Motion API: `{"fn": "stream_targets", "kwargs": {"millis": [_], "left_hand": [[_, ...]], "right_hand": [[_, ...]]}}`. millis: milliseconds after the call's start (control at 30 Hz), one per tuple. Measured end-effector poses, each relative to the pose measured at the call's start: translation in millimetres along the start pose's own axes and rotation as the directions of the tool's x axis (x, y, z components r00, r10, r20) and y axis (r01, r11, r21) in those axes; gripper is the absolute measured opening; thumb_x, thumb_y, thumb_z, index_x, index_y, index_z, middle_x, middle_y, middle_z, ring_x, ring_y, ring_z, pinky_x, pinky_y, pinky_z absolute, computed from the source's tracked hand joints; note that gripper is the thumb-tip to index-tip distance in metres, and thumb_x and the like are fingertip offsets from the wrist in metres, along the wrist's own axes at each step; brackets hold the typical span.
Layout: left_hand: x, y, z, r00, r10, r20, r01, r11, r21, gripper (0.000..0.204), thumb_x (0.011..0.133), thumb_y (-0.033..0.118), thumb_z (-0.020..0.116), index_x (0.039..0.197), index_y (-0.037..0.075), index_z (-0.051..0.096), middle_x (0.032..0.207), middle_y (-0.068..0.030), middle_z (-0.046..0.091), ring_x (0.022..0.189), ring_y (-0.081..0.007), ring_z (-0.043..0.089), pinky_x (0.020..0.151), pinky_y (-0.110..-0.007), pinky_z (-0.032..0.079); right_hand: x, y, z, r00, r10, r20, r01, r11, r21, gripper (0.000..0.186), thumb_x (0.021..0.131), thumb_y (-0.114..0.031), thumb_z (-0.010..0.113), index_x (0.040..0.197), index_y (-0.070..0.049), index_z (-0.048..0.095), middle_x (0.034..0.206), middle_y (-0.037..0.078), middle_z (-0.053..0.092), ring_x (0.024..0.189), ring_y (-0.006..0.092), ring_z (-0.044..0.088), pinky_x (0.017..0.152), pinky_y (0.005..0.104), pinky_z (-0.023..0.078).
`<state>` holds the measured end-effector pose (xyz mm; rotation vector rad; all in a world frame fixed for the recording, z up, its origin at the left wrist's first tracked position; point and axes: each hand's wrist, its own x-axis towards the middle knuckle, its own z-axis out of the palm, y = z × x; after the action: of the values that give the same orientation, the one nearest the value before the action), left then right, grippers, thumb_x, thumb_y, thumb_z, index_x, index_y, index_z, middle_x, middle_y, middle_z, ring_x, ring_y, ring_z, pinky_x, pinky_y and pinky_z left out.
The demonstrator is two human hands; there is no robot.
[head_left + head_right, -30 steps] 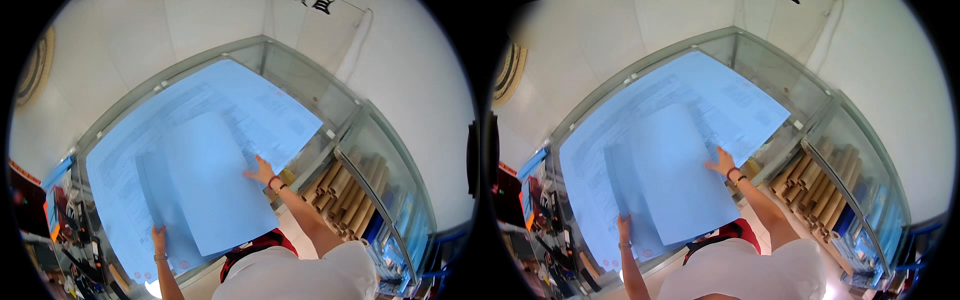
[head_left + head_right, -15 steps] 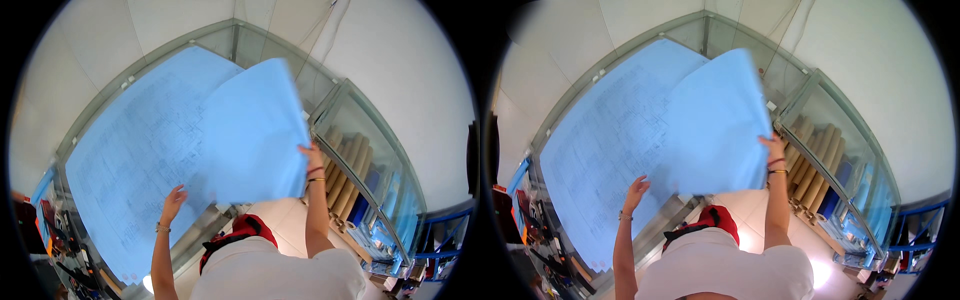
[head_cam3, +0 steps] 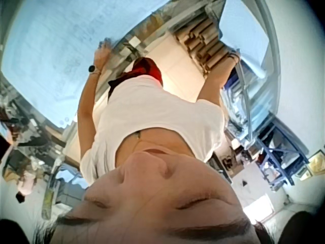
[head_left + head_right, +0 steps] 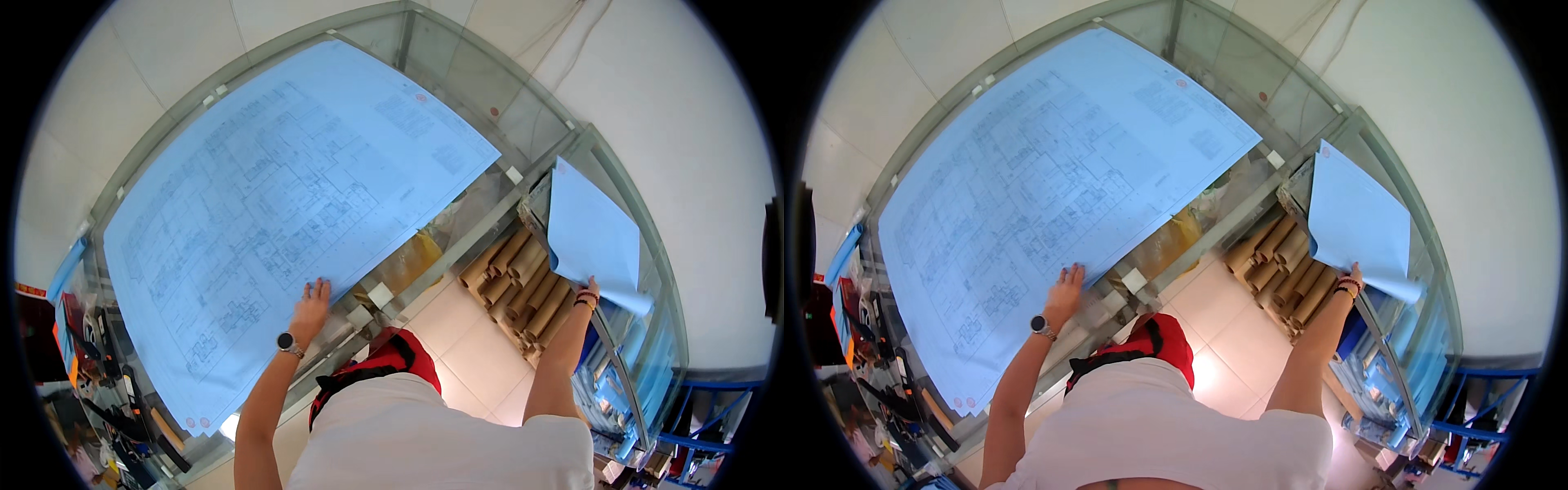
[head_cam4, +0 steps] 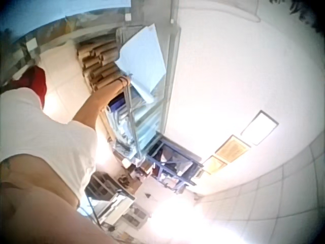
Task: The person handles and reviews large sheets of architectural blueprints on a glass-topped display counter, unrolling, aligning, turning pages over, and using a wooden block to smooth out and weigh down sections of the drawings.
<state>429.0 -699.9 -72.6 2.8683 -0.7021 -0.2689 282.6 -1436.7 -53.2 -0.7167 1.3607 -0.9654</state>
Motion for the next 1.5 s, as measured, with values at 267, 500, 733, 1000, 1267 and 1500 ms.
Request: {"fn": "stream_targets", "kwargs": {"millis": [267,500,733,1000,1267,1500], "left_hand": [[7,-53,-87,0.959,-0.241,-0.152,0.187,0.935,-0.300,0.030,0.080,0.003,0.052,0.109,0.011,0.048,0.084,-0.0148,0.064,0.079,-0.0321,0.062,0.062,-0.040,0.050],[-11,-9,-50,0.920,0.355,-0.169,-0.312,0.920,0.236,0.053,0.076,0.001,0.050,0.124,0.023,0.048,0.134,-0.0174,0.036,0.109,-0.0370,0.049,0.080,-0.043,0.049],[-32,13,-19,0.996,0.068,-0.064,-0.058,0.988,0.146,0.035,0.080,0.025,0.060,0.114,0.016,0.057,0.140,-0.0189,0.027,0.119,-0.0433,0.038,0.093,-0.049,0.039],[-28,0,11,0.979,-0.033,-0.203,0.045,0.997,0.058,0.043,0.078,0.037,0.062,0.113,0.013,0.056,0.129,-0.0205,0.040,0.113,-0.0424,0.045,0.084,-0.045,0.047],[-23,1,12,0.979,-0.018,-0.203,0.006,0.998,-0.060,0.043,0.081,0.038,0.058,0.113,0.010,0.053,0.123,-0.0227,0.043,0.112,-0.0419,0.046,0.083,-0.047,0.048],[-24,-14,15,0.979,-0.050,-0.195,0.063,0.996,0.064,0.035,0.078,0.022,0.059,0.109,0.006,0.056,0.109,-0.0188,0.049,0.094,-0.0320,0.056,0.069,-0.040,0.053]], "right_hand": [[-51,48,32,0.981,-0.186,-0.059,0.185,0.982,-0.034,0.036,0.078,-0.019,0.068,0.104,0.004,0.056,0.096,0.015,0.060,0.085,0.0284,0.057,0.075,0.0356,0.049],[-232,202,118,0.637,-0.297,0.712,0.611,0.758,-0.230,0.027,0.081,-0.005,0.058,0.107,-0.002,0.055,0.099,0.007,0.057,0.092,0.0172,0.053,0.084,0.0300,0.043],[-365,263,200,0.687,0.340,0.643,-0.159,0.933,-0.324,0.056,0.079,-0.010,0.062,0.127,0.004,0.037,0.122,0.014,0.046,0.107,0.0257,0.048,0.092,0.0393,0.039],[-340,255,242,0.583,0.512,0.631,-0.264,0.854,-0.449,0.019,0.074,-0.020,0.069,0.086,-0.013,0.056,0.063,-0.001,0.050,0.047,0.0120,0.041,0.043,0.0243,0.036],[-369,207,240,0.469,0.477,0.743,-0.169,0.875,-0.454,0.014,0.075,-0.010,0.065,0.082,-0.011,0.053,0.070,0.002,0.051,0.061,0.0144,0.050,0.054,0.0272,0.044],[-414,194,269,0.497,0.325,0.804,0.060,0.912,-0.406,0.033,0.075,-0.013,0.067,0.106,-0.007,0.056,0.086,0.007,0.058,0.081,0.0196,0.055,0.067,0.0345,0.047]]}}
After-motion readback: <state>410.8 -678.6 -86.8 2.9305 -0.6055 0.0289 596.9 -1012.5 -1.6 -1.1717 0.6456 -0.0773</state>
